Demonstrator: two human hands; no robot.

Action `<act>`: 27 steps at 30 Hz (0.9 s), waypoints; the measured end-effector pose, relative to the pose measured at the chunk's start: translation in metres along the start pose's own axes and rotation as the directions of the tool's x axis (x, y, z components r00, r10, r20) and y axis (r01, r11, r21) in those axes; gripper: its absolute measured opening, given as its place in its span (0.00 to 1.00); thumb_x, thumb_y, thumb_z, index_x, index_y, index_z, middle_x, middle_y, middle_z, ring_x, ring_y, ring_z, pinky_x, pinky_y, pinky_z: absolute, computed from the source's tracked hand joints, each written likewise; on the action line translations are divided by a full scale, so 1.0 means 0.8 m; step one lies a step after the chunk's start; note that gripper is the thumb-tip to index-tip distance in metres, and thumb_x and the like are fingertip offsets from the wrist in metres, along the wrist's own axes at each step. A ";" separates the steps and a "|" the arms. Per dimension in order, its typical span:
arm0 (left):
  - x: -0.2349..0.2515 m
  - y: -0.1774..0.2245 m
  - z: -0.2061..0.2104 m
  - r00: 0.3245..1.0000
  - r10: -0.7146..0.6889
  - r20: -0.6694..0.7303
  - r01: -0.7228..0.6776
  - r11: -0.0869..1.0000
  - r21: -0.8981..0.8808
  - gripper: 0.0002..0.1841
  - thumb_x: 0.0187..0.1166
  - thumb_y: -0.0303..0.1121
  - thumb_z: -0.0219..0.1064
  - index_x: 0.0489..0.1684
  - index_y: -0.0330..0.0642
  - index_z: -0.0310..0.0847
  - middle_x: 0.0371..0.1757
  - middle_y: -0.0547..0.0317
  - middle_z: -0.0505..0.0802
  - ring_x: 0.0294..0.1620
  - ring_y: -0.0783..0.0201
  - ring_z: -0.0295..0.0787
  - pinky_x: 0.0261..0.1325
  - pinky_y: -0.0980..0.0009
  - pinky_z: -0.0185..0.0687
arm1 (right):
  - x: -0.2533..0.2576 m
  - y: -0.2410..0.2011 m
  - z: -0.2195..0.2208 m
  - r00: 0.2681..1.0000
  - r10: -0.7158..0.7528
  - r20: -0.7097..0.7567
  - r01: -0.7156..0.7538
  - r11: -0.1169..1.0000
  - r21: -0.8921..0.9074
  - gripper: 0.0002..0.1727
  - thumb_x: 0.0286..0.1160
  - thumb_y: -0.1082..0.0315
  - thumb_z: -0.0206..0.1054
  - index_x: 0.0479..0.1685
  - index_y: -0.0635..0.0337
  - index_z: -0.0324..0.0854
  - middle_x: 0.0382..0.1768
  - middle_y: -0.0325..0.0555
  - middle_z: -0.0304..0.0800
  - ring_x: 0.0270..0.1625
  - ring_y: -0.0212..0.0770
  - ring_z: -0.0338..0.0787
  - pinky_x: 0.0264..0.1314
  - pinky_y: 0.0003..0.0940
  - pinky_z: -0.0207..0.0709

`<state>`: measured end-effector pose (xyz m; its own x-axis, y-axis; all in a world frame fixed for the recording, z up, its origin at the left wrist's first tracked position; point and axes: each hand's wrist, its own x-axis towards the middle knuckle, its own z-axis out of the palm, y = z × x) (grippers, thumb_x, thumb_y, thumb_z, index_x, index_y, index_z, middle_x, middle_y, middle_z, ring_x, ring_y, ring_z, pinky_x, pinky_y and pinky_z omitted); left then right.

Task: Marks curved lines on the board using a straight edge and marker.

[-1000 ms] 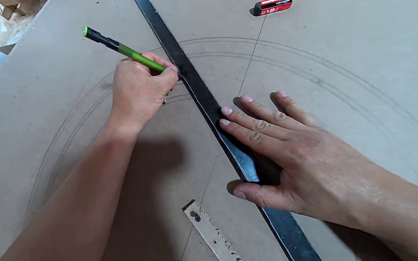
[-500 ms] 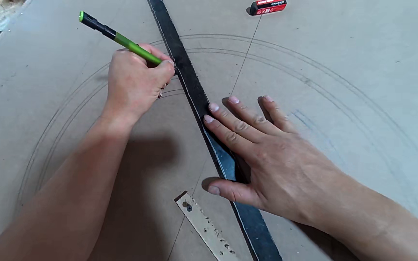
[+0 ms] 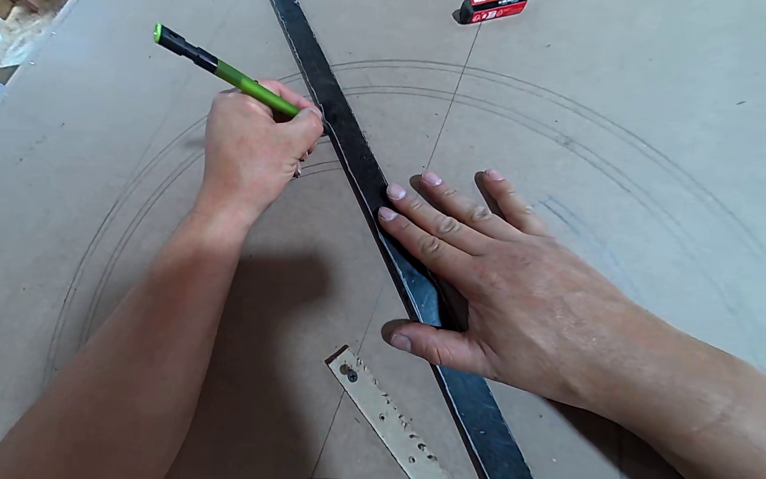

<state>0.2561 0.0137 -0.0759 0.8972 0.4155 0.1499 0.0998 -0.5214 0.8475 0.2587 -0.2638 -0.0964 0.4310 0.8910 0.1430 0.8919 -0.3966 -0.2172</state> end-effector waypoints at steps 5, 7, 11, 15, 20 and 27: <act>0.000 0.001 0.000 1.000 0.004 0.004 -0.004 1.000 0.001 0.01 0.74 0.30 0.73 0.36 0.45 0.90 0.24 0.66 0.93 0.19 0.73 0.87 0.20 0.78 0.83 | -0.001 -0.001 0.000 1.000 0.004 -0.006 -0.004 1.000 -0.007 0.58 0.67 0.14 0.43 0.94 0.43 0.60 0.94 0.36 0.57 0.97 0.45 0.52 0.96 0.69 0.36; 0.000 0.001 0.000 1.000 0.000 0.005 0.000 1.000 0.013 0.01 0.74 0.30 0.73 0.36 0.45 0.90 0.24 0.67 0.93 0.19 0.74 0.88 0.21 0.78 0.83 | -0.001 -0.001 0.000 1.000 0.004 -0.002 -0.005 1.000 -0.014 0.58 0.66 0.13 0.43 0.94 0.42 0.59 0.94 0.36 0.57 0.96 0.45 0.52 0.95 0.70 0.36; 0.000 0.002 0.001 1.000 -0.002 0.006 0.002 1.000 0.019 0.02 0.74 0.30 0.73 0.37 0.45 0.91 0.24 0.67 0.93 0.19 0.74 0.87 0.20 0.77 0.83 | -0.002 -0.001 0.000 1.000 0.004 -0.003 -0.004 1.000 -0.005 0.58 0.67 0.14 0.43 0.94 0.42 0.60 0.94 0.37 0.57 0.96 0.46 0.52 0.96 0.70 0.36; -0.001 0.003 0.000 1.000 -0.008 0.006 0.008 1.000 0.018 0.02 0.74 0.31 0.74 0.37 0.45 0.91 0.24 0.67 0.93 0.19 0.74 0.87 0.20 0.77 0.83 | -0.001 -0.002 0.000 1.000 0.015 0.005 -0.015 1.000 -0.011 0.58 0.66 0.13 0.42 0.94 0.40 0.60 0.94 0.36 0.56 0.97 0.45 0.52 0.96 0.70 0.35; 0.000 0.001 0.001 1.000 0.004 -0.001 -0.004 1.000 0.026 0.02 0.74 0.31 0.73 0.36 0.45 0.90 0.23 0.67 0.93 0.19 0.74 0.87 0.20 0.78 0.83 | -0.001 -0.002 -0.001 1.000 0.014 0.009 -0.014 1.000 -0.016 0.58 0.66 0.13 0.41 0.95 0.40 0.59 0.94 0.36 0.57 0.96 0.46 0.52 0.95 0.70 0.36; -0.004 0.000 0.003 0.999 0.036 -0.020 -0.034 0.997 0.072 0.02 0.72 0.33 0.73 0.36 0.48 0.91 0.24 0.68 0.92 0.20 0.75 0.87 0.21 0.76 0.83 | 0.000 -0.006 -0.006 0.999 0.035 0.039 -0.033 0.998 -0.052 0.58 0.66 0.12 0.39 0.95 0.39 0.59 0.95 0.35 0.56 0.96 0.46 0.52 0.95 0.70 0.38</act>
<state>0.2542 0.0107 -0.0776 0.8913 0.4116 0.1903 0.1000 -0.5878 0.8028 0.2554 -0.2629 -0.0911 0.4561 0.8846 0.0977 0.8832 -0.4365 -0.1713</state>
